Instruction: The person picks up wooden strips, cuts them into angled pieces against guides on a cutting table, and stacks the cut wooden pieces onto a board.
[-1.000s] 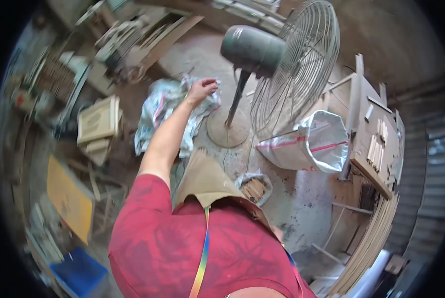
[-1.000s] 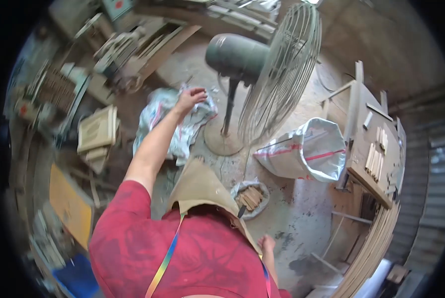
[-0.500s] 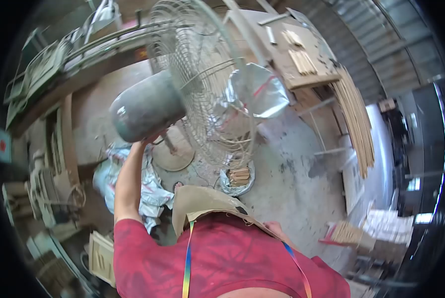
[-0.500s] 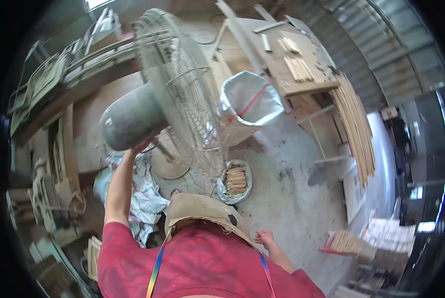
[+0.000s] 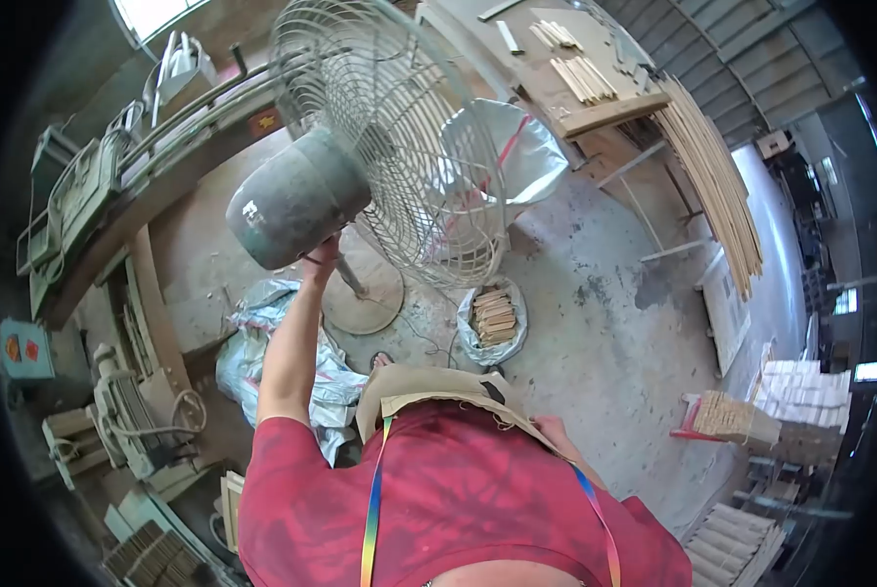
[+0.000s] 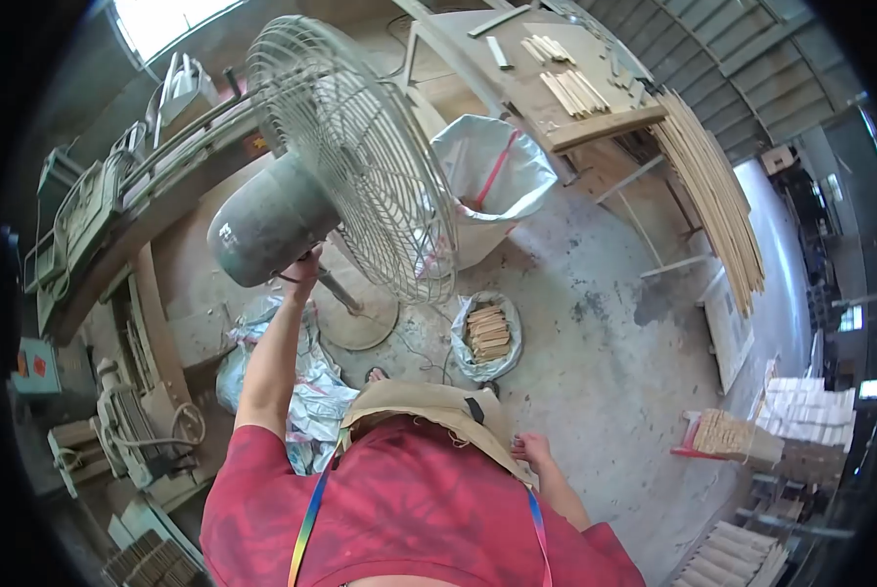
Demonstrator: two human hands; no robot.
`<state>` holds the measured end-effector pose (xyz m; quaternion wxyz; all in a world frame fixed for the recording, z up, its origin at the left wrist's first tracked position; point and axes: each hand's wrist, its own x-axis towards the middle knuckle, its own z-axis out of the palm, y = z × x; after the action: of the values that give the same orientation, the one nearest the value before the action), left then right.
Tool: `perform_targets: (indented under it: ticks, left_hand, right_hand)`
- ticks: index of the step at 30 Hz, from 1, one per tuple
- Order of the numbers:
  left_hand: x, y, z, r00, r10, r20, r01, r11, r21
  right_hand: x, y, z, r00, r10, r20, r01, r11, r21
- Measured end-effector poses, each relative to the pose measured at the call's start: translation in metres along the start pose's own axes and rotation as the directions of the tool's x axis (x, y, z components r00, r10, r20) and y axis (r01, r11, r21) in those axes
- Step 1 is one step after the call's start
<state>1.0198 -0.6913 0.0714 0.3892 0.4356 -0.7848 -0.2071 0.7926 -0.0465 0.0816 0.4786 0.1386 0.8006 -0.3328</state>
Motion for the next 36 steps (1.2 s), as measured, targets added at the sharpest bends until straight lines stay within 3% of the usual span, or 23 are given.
perform_targets:
  ticks: [5, 8, 14, 16, 18, 21, 23, 24, 26, 27, 30, 32, 34, 35, 36]
  left_hand:
    - [-0.005, -0.031, 0.034, 0.98, -0.123, 0.16, 0.123, 0.992, 0.005]
    - [-0.012, -0.013, 0.03, 0.979, -0.087, 0.184, 0.092, 0.996, -0.017]
    - [-0.034, 0.022, 0.017, 0.97, -0.017, 0.243, 0.028, 0.999, -0.041]
    - [-0.042, 0.002, 0.028, 0.984, -0.175, 0.039, 0.176, 0.903, -0.392]
    - [-0.048, -0.043, 0.041, 0.993, 0.121, -0.015, -0.121, 0.992, -0.041]
    - [-0.055, -0.029, 0.034, 0.997, 0.08, -0.02, -0.081, 0.994, -0.076]
    - [-0.048, -0.024, 0.034, 0.997, 0.072, -0.016, -0.073, 0.991, -0.108]
    - [-0.044, -0.023, 0.035, 0.979, 0.205, -0.014, -0.2, 0.967, 0.156]
    - [-0.049, -0.024, 0.035, 0.898, 0.429, 0.093, -0.389, 0.679, 0.623]
    - [-0.053, -0.026, 0.035, 0.9, 0.425, 0.095, -0.387, 0.68, 0.623]
    - [-0.052, -0.034, 0.037, 0.86, 0.444, 0.252, -0.437, 0.385, 0.813]
    - [-0.054, -0.031, 0.026, 0.769, 0.574, 0.282, -0.469, 0.207, 0.859]
    - [-0.051, -0.027, 0.019, 0.762, 0.554, 0.334, -0.493, 0.164, 0.854]
    - [-0.051, -0.019, 0.017, 0.89, 0.455, 0.038, -0.393, 0.72, 0.572]
    - [-0.054, -0.018, 0.02, 0.976, 0.185, -0.119, -0.182, 0.983, 0.031]
  right_hand:
    - [-0.011, 0.009, 0.001, 1.0, 0.018, 0.001, -0.018, 0.991, -0.135]
    - [0.019, 0.037, -0.003, 0.971, -0.175, 0.165, 0.208, 0.955, -0.213]
    - [0.018, 0.018, 0.011, 0.987, -0.119, 0.109, 0.131, 0.986, -0.107]
    - [0.017, 0.022, 0.011, 0.991, -0.093, 0.097, 0.101, 0.992, -0.075]
    - [0.032, 0.03, 0.006, 0.981, -0.115, 0.153, 0.135, 0.983, -0.127]
    - [0.048, 0.047, 0.005, 0.957, -0.174, 0.234, 0.219, 0.958, -0.186]
    - [0.032, 0.032, 0.014, 0.981, -0.139, 0.137, 0.155, 0.981, -0.114]
    - [0.025, 0.025, 0.016, 0.989, -0.118, 0.085, 0.124, 0.989, -0.077]
    - [0.008, 0.011, 0.019, 0.995, -0.079, 0.065, 0.082, 0.996, -0.041]
    - [0.005, 0.006, 0.02, 0.997, -0.053, 0.051, 0.053, 0.999, -0.002]
    - [0.013, 0.016, 0.011, 0.999, 0.009, 0.039, -0.013, 0.994, 0.105]
    - [0.027, 0.029, 0.002, 0.997, 0.066, 0.046, -0.076, 0.963, 0.258]
    - [0.024, 0.034, -0.004, 0.998, 0.055, 0.026, -0.06, 0.962, 0.266]
    - [0.018, 0.035, -0.006, 0.998, 0.059, 0.015, -0.061, 0.966, 0.251]
    - [0.016, 0.037, -0.01, 0.998, 0.064, 0.003, -0.062, 0.97, 0.237]
